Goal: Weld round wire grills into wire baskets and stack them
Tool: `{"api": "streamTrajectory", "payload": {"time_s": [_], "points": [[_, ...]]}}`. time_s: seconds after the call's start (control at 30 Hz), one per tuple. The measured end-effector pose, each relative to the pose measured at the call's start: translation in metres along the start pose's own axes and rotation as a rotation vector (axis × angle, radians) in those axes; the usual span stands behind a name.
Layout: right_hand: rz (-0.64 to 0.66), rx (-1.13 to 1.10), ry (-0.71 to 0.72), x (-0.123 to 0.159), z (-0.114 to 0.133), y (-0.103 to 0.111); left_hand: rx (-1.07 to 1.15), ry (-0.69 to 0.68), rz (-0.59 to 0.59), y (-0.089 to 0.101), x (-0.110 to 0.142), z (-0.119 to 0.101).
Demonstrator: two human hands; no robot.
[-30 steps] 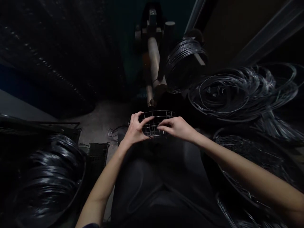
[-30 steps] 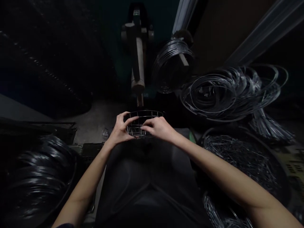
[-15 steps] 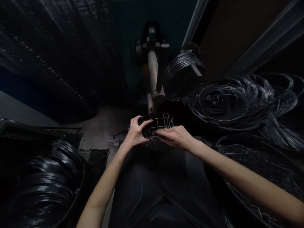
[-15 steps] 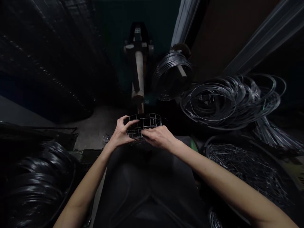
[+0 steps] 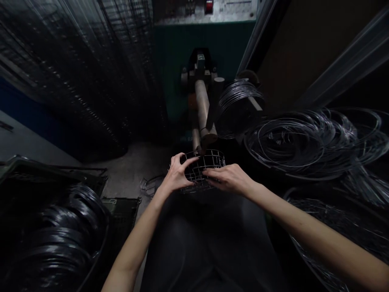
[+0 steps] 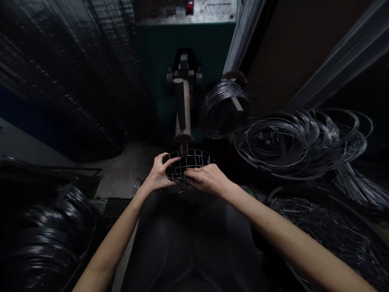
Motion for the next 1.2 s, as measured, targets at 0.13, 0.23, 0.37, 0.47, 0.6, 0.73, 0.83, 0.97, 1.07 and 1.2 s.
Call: {"api": "streamTrajectory", "payload": {"time_s": [0.13, 0.23, 0.37, 0.47, 0.6, 0.73, 0.83, 0.97, 1.07, 1.2], "points": [[-0.021, 0.049, 0.042, -0.004, 0.002, 0.002, 0.006, 0.016, 0.011, 0.002, -0.003, 0.004], [-0.012, 0.016, 0.017, -0.007, 0.002, 0.004, 0.036, 0.013, 0.022, 0.004, -0.004, 0.004], [0.032, 0.003, -0.033, -0.006, 0.000, 0.005, 0.093, 0.013, 0.027, 0.009, -0.004, 0.001], [0.049, 0.011, -0.040, -0.007, -0.002, 0.003, 0.097, 0.045, 0.039, 0.010, -0.010, 0.004], [-0.025, 0.004, -0.104, -0.013, -0.015, 0.000, 0.092, 0.075, 0.017, 0.013, -0.024, 0.014], [-0.183, -0.073, -0.168, -0.013, -0.023, -0.001, 0.081, 0.053, -0.007, 0.014, -0.033, 0.020], [-0.329, -0.116, -0.250, -0.006, -0.028, 0.003, 0.086, 0.032, -0.025, 0.013, -0.033, 0.021], [-0.406, -0.154, -0.346, -0.005, -0.043, 0.006, 0.113, 0.078, -0.026, 0.014, -0.040, 0.028], [-0.428, -0.212, -0.375, -0.013, -0.056, 0.008, 0.117, 0.118, -0.010, 0.017, -0.050, 0.035], [-0.402, -0.227, -0.424, -0.026, -0.066, 0.006, 0.098, 0.110, -0.022, 0.020, -0.059, 0.038]]}}
Point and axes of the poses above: each hand's wrist, its own x-axis away from the middle knuckle, its own y-axis out of the back of the hand, z = x × y, the point moved 8 cm from there along -x, towards the middle knuckle, and after that the axes turned 1 degree about z, right-handed, at the moved point
